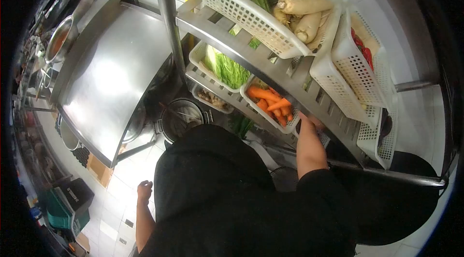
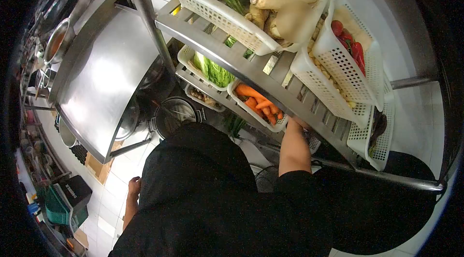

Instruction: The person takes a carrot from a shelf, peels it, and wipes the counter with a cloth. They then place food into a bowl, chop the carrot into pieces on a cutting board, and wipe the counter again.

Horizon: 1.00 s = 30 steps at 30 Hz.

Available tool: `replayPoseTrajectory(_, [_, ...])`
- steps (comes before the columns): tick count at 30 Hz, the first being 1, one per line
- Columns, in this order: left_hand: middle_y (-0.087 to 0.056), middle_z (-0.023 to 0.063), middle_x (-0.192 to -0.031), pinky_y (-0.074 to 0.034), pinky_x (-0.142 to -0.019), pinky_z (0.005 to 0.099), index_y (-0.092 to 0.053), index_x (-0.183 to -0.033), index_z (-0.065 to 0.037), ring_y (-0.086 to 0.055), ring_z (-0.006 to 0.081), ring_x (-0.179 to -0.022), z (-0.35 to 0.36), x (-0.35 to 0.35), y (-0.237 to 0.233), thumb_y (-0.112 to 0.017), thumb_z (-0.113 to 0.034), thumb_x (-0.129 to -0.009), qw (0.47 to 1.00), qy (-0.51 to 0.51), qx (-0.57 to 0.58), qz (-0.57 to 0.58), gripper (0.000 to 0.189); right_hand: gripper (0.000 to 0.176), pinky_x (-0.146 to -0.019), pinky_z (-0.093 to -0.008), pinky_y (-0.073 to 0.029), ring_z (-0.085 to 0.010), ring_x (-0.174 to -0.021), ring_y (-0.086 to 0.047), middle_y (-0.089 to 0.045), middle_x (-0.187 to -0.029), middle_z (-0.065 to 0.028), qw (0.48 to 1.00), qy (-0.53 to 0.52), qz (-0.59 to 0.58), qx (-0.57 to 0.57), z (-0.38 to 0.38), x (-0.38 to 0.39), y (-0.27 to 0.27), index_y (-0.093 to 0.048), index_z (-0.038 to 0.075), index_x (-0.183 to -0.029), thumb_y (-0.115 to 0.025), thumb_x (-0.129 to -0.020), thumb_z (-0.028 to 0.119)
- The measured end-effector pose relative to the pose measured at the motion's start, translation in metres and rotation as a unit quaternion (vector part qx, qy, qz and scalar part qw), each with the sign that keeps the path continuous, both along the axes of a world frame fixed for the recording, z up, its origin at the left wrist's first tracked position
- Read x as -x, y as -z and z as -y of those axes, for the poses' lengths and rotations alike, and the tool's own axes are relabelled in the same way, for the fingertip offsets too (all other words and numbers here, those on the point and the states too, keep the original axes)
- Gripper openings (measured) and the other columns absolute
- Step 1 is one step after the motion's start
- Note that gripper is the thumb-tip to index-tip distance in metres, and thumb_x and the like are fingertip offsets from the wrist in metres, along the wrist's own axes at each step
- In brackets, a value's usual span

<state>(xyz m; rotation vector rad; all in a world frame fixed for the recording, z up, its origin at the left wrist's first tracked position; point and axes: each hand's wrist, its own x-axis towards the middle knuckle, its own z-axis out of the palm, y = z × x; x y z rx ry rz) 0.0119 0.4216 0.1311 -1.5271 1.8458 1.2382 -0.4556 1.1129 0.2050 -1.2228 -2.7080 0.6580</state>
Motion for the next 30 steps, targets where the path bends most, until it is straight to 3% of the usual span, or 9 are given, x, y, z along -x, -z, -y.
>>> replayPoseTrajectory(4, [-0.073, 0.0157, -0.097, -0.055, -0.068, 0.0355, -0.064, -0.131, 0.006, -0.067, 0.0199, -0.076, -0.005, -0.001, -0.003, -0.073, -0.019, -0.091, 1.0, 0.003, -0.024, 0.005, 0.048, 0.073, -0.11, -0.0452, -0.044, -0.0345, -0.128, -0.057, -0.062, -0.135, -0.018, 0.996, 0.066, -0.052, -0.024, -0.01, -0.008, -0.003, -0.058, 0.011, -0.136, -0.084, -0.071, 0.032])
replayPoseTrajectory(13, [-0.074, 0.0163, -0.1, -0.055, -0.07, 0.035, -0.064, -0.13, 0.006, -0.067, 0.0199, -0.077, -0.008, 0.011, 0.004, -0.073, -0.022, -0.09, 1.0, 0.027, -0.002, -0.002, 0.05, 0.067, -0.112, -0.0466, -0.042, -0.0352, -0.132, -0.054, -0.059, -0.139, -0.0177, 0.996, 0.028, -0.062, -0.052, 0.018, 0.009, 0.007, -0.059, 0.01, -0.134, -0.083, -0.074, 0.028])
replayPoseTrajectory(15, [-0.074, 0.0183, -0.104, -0.056, -0.075, 0.0359, -0.064, -0.131, 0.007, -0.07, 0.0221, -0.083, 0.0, 0.005, 0.023, -0.073, -0.024, -0.09, 0.999, 0.037, 0.018, -0.011, 0.052, 0.066, -0.113, -0.0469, -0.042, -0.0354, -0.133, -0.053, -0.058, -0.14, -0.0176, 0.997, -0.026, -0.041, -0.062, 0.034, 0.026, 0.009, -0.059, 0.01, -0.134, -0.082, -0.075, 0.028])
replayPoseTrajectory(16, [-0.074, 0.0218, -0.111, -0.055, -0.086, 0.038, -0.064, -0.132, 0.007, -0.071, 0.0269, -0.097, -0.007, 0.016, 0.004, -0.073, -0.027, -0.09, 1.0, -0.001, -0.016, 0.006, 0.055, 0.065, -0.113, -0.047, -0.041, -0.0355, -0.133, -0.053, -0.057, -0.141, -0.0176, 0.996, -0.059, -0.032, -0.066, 0.043, 0.039, 0.008, -0.059, 0.01, -0.134, -0.082, -0.075, 0.027])
replayPoseTrajectory(20, [-0.073, 0.0248, -0.117, -0.053, -0.097, 0.0395, -0.064, -0.131, 0.006, -0.07, 0.0303, -0.112, -0.015, 0.01, 0.007, -0.074, -0.029, -0.09, 1.0, 0.026, 0.013, -0.004, 0.055, 0.063, -0.114, -0.0476, -0.04, -0.0358, -0.135, -0.051, -0.056, -0.142, -0.0174, 0.969, -0.231, 0.023, -0.08, 0.085, 0.078, 0.012, -0.059, 0.009, -0.133, -0.082, -0.077, 0.026])
replayPoseTrajectory(24, [-0.073, 0.0247, -0.119, -0.053, -0.099, 0.0404, -0.065, -0.131, 0.005, -0.069, 0.0324, -0.114, -0.02, -0.011, 0.008, -0.074, -0.03, -0.09, 0.999, 0.032, 0.013, 0.016, 0.055, 0.06, -0.115, -0.0482, -0.039, -0.0361, -0.136, -0.049, -0.054, -0.144, -0.0173, 0.912, -0.384, 0.084, -0.116, 0.135, 0.106, 0.03, -0.059, 0.009, -0.132, -0.081, -0.079, 0.024])
replayPoseTrajectory(30, [-0.073, 0.025, -0.117, -0.054, -0.097, 0.0405, -0.066, -0.13, 0.004, -0.071, 0.0336, -0.111, -0.028, -0.036, -0.022, -0.074, -0.031, -0.089, 0.998, 0.015, 0.035, 0.04, 0.055, 0.056, -0.117, -0.0492, -0.038, -0.0366, -0.139, -0.047, -0.052, -0.147, -0.0171, 0.825, -0.498, 0.117, -0.241, 0.175, 0.112, 0.092, -0.059, 0.008, -0.131, -0.081, -0.081, 0.022])
